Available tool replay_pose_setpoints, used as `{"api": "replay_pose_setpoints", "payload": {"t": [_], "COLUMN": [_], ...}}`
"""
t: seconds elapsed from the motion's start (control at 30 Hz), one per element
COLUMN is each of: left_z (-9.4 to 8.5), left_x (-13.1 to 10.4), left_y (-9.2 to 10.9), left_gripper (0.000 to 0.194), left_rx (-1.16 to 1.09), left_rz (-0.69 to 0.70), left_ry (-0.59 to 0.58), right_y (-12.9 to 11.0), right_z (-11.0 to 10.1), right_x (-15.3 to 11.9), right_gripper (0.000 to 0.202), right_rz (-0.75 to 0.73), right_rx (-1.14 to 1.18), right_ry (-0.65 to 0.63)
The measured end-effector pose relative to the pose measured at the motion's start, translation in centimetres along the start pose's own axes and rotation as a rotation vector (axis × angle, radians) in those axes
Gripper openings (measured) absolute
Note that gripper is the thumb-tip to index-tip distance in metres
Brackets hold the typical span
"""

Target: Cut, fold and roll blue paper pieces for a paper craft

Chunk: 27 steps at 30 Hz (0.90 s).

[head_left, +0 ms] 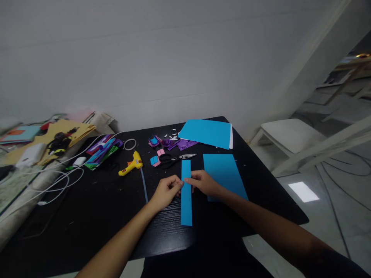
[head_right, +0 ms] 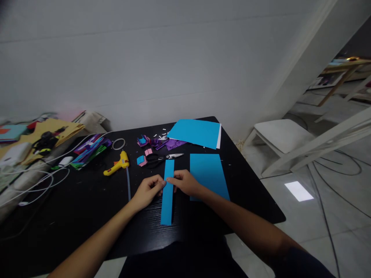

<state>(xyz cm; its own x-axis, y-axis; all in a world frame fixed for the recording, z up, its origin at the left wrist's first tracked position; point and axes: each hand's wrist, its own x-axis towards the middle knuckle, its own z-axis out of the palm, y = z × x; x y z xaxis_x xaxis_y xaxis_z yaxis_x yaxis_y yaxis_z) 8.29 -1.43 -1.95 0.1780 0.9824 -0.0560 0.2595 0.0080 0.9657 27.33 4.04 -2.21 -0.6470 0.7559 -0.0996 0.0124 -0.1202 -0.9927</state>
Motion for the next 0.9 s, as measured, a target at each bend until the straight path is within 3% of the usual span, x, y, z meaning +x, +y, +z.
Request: {"api": "replay_pose_setpoints", "payload": {"t": [0.9], "left_z": [-0.04], "left_x": [-0.01], "left_y": [0.07], "left_gripper": [0.038], "left_rx": [-0.045], "left_rz": [0.023], "left_ry": [0.0], "right_y": [0.1], "right_z": [-0.11], "right_x": [-0.16], "right_gripper": [0.041], "right_rz": [-0.032], "right_rx": [-0.043], "right_ry": [-0.059]}}
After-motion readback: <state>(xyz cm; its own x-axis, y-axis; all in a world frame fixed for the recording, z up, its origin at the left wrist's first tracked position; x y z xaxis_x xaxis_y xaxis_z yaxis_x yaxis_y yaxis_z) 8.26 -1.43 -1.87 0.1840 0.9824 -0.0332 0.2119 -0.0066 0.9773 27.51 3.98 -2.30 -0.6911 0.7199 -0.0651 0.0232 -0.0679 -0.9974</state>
